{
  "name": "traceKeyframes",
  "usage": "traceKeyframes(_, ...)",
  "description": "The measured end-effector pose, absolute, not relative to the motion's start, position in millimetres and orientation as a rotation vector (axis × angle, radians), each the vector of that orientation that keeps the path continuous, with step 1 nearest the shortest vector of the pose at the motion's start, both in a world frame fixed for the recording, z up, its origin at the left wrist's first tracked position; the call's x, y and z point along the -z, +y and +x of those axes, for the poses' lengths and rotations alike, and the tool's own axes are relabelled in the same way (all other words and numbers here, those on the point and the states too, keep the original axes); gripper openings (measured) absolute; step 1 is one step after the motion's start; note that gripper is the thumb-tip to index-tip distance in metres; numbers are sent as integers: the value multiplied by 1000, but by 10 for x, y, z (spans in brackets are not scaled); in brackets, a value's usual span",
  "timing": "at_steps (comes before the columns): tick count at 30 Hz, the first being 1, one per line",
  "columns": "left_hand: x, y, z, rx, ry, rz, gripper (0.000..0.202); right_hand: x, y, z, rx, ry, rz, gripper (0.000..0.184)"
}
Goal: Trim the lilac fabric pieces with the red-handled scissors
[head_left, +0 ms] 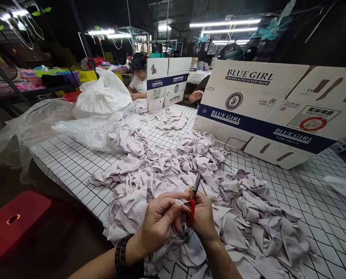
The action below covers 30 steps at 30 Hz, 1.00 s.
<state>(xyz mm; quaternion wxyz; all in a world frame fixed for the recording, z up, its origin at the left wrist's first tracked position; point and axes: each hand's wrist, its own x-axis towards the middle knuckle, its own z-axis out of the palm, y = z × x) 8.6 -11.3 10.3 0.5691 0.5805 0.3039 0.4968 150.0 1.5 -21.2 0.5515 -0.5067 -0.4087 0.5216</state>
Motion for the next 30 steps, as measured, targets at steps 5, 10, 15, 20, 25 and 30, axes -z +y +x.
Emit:
traceKeyframes(5,-32,-36,139,-1174,705,1301,31,70,-121,1760,-1253,-1140,-1313,37)
traceKeyframes(10,-14,4,134,-1101,806,1404,35,-269,-385,2068,-765,-1704,-1585,27)
traceKeyframes(15,1,11,129,-1087,823,1551,33,-422,-518,1996,-515,-1980,-1720,25)
traceKeyframes(20,18,18,109,-1059,815,1584,27,-416,-511,1926,-396,-2000,-1791,23)
traceKeyframes(25,51,25,95,-1068,793,1574,24,-426,-498,1911,-326,-2024,-1777,23)
traceKeyframes(30,56,17,74,-1048,799,1616,23,-430,-493,1902,-324,-2032,-1785,22)
